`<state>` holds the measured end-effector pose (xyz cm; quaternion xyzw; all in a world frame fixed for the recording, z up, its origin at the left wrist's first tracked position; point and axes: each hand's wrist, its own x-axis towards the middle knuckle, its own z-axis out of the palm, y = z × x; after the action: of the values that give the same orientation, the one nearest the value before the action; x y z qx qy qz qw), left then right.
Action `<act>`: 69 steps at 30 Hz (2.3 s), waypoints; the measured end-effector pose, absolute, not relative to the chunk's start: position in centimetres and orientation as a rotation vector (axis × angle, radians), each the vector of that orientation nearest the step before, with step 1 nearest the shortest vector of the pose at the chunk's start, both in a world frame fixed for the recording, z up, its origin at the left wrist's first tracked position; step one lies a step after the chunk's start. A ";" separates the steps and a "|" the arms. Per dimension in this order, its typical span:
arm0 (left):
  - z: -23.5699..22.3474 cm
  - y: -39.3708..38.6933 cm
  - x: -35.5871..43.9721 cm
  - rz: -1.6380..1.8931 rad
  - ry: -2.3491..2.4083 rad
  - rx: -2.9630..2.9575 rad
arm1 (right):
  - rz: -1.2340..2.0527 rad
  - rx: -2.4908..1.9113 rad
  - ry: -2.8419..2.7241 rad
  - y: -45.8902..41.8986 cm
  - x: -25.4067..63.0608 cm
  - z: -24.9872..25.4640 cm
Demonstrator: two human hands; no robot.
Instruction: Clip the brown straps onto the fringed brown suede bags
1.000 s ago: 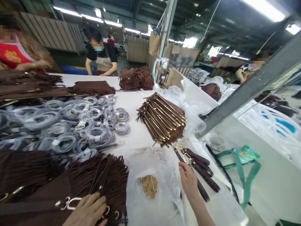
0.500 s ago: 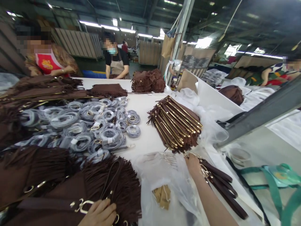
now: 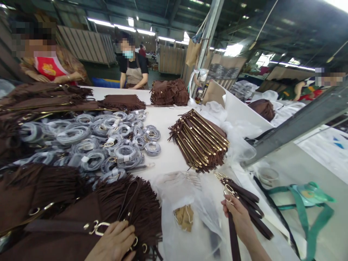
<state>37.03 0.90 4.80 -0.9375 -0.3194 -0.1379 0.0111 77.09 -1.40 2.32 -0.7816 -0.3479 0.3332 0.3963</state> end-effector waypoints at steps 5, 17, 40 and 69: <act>5.6 0.7 37.3 -0.255 -1.190 -3.104 | 1.465 -1.502 -0.701 -5.5 69.7 7.7; 7.2 0.5 38.1 -0.006 -1.397 -3.189 | 1.956 -1.352 -0.923 -5.0 53.6 2.0; 5.7 0.6 37.8 0.021 -1.363 -3.211 | 1.521 -1.267 -1.551 -5.2 53.6 1.8; 7.0 0.4 38.7 0.193 -1.456 -3.112 | 0.960 -2.108 -1.936 -3.4 51.0 1.1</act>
<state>38.72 0.36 6.98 -0.8942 -0.4183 0.0556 -0.1494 51.00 -3.41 1.13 -0.6969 -0.6402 0.3173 0.0613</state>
